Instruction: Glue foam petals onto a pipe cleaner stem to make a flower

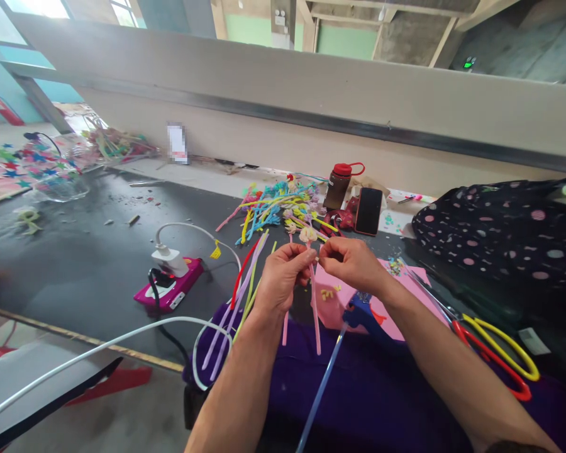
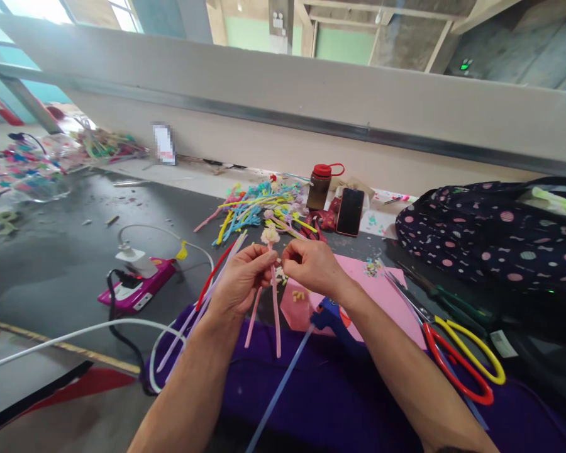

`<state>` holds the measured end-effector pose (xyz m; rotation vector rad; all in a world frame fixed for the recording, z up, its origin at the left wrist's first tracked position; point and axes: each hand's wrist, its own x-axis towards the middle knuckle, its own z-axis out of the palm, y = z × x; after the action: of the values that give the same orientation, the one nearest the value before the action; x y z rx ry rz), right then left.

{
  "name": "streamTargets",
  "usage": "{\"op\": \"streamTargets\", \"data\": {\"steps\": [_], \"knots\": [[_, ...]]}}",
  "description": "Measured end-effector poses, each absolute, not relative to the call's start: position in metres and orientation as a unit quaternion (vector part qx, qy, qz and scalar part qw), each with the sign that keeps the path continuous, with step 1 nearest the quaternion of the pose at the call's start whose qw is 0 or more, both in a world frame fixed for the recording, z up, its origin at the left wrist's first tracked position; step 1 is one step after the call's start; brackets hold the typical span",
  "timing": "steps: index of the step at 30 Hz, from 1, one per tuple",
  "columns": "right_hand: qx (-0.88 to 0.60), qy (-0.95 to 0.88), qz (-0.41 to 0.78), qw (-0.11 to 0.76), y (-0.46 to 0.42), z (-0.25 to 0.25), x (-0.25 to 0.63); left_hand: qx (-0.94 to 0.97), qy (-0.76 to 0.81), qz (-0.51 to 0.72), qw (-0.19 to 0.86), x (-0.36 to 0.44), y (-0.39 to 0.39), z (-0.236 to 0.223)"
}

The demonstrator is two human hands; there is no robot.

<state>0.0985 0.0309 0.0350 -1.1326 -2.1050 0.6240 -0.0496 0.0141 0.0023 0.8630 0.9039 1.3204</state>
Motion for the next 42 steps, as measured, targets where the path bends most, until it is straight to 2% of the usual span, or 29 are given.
{"op": "streamTargets", "data": {"steps": [5,22,33,42], "knots": [[-0.429,-0.806,0.218,0.345,0.028,0.031,0.101,0.373,0.383,0.570,0.625,-0.047,0.014,0.003],[-0.361,-0.696,0.488,0.383,0.027,0.018,0.118,0.296,0.316,0.524,0.734,-0.035,0.011,0.003],[-0.301,-0.685,0.522,0.409,0.031,0.007,0.121,0.270,0.288,0.518,0.759,-0.032,0.011,-0.001],[-0.336,-0.647,0.518,0.447,0.027,0.004,0.112,0.212,0.270,0.533,0.774,-0.032,0.014,-0.001]]}}
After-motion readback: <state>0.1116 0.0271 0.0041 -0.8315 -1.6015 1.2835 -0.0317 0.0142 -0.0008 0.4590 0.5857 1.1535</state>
